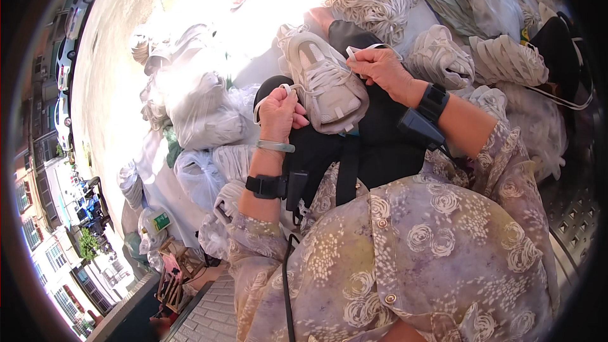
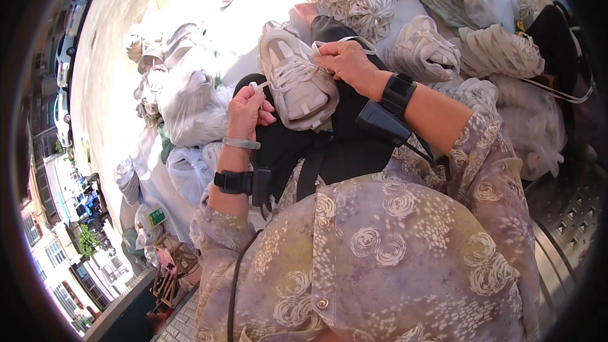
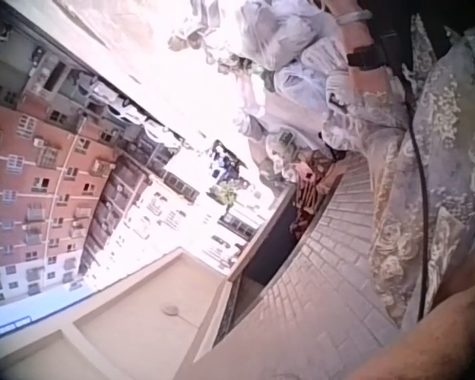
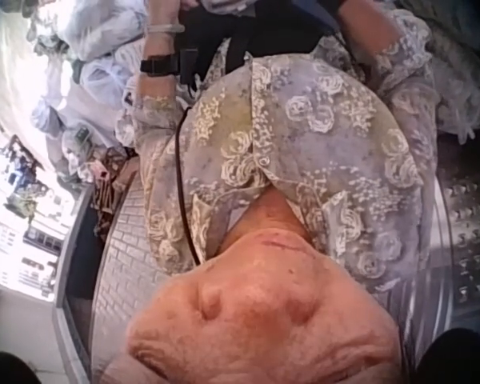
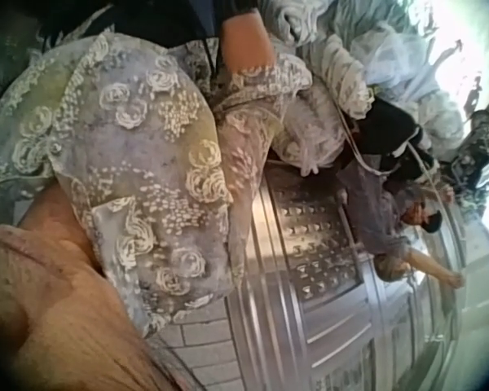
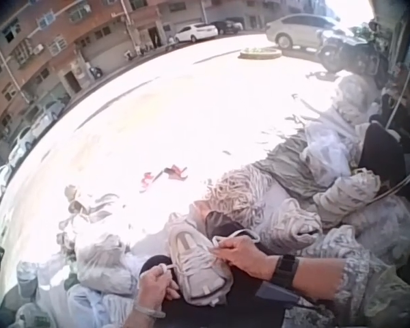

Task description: Lacing white sports shoes by hand while sitting near a pile of shoe components.

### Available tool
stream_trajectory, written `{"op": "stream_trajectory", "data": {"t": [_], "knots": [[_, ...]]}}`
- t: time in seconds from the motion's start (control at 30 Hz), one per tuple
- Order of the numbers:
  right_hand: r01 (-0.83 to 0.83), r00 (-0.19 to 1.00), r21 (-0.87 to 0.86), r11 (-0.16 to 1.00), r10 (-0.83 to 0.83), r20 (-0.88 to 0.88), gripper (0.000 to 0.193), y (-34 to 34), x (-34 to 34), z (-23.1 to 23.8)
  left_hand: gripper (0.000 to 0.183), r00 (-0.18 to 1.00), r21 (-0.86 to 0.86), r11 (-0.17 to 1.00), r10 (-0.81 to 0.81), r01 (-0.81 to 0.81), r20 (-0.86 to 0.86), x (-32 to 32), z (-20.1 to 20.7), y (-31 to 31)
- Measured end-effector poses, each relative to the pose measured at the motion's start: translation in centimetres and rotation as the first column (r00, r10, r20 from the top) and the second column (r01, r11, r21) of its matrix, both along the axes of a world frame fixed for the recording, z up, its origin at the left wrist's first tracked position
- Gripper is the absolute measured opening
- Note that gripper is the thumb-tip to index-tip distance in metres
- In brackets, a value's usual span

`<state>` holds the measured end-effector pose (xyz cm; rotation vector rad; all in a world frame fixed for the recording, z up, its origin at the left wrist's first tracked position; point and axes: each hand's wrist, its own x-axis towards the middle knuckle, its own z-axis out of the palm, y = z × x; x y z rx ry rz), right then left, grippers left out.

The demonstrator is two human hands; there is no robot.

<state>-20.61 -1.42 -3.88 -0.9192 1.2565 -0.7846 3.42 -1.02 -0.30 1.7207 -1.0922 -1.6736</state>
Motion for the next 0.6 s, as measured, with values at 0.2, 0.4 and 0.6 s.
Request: {"op": "stream_trajectory", "data": {"t": [0.2, 0.4, 0.6], "knots": [[0.107, 0.964, 0.015, 0.994, -0.108, 0.243, 0.006, 1.4, 0.0, 0.3, 0.006, 0.874, -0.560, 0.673, -0.330, 0.483, 0.357, -1.7, 2.0, 2.2], [0.170, 0.954, -0.034, 0.985, -0.156, 0.255, 0.007, 1.3, 0.8, -0.2, 0.011, 0.516, -0.478, 0.195, -0.325, 0.857, 0.793, -4.5, 2.1, 1.8], [0.162, 0.970, -0.124, 0.979, -0.135, 0.203, 0.006, 1.0, 1.1, -0.8, 0.011, 0.566, -0.506, 0.268, -0.248, 0.820, 0.786, -4.7, 0.9, 1.3]]}}
